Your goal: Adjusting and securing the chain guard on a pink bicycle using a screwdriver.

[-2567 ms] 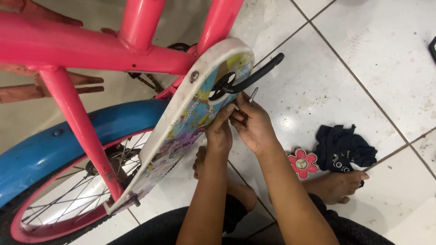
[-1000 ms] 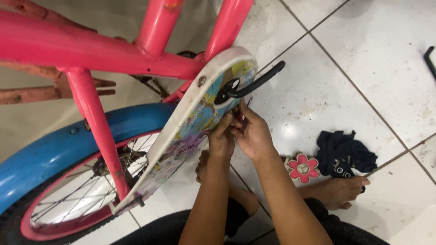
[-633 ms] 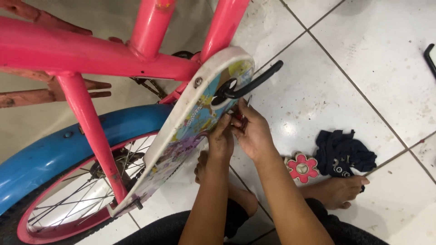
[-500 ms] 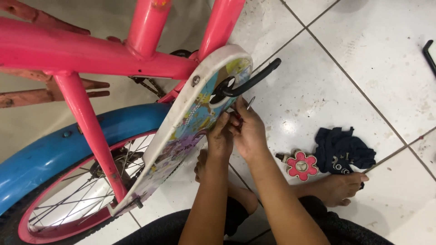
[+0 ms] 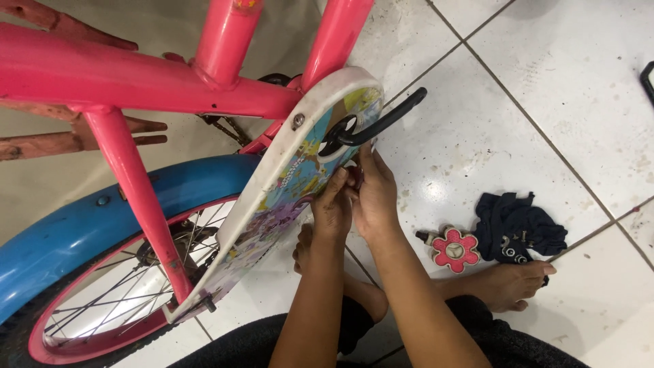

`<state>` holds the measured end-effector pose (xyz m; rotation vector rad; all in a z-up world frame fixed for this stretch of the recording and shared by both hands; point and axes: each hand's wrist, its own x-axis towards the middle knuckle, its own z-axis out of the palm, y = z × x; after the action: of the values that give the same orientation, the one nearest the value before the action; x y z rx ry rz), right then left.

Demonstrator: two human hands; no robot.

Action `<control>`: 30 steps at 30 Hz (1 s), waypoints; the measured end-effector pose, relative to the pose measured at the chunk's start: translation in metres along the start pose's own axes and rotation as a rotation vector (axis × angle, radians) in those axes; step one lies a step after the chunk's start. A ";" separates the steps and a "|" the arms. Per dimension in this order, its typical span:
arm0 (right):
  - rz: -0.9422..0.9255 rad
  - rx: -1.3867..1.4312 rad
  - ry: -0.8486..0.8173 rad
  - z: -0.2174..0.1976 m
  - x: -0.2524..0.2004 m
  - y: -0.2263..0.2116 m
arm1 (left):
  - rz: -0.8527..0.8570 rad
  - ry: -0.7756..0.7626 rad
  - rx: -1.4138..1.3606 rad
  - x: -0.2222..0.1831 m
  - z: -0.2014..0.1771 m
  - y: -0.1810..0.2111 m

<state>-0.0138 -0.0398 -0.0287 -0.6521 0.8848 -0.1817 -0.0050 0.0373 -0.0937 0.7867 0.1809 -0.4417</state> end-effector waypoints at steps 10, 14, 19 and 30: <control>0.039 0.089 -0.067 -0.022 0.007 0.010 | -0.015 0.035 0.065 -0.003 -0.004 -0.009; 0.016 0.001 -0.062 -0.023 0.001 0.002 | 0.035 0.002 0.115 -0.025 0.063 0.037; -0.002 0.031 0.021 -0.024 -0.005 -0.026 | 0.212 0.075 0.040 -0.018 0.045 0.019; -0.021 -0.162 -0.226 -0.045 0.020 -0.029 | 0.197 -0.205 0.279 -0.009 -0.001 -0.007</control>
<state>-0.0323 -0.0918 -0.0450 -0.8159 0.6788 -0.0539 -0.0163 0.0367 -0.0958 1.0160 -0.1523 -0.3618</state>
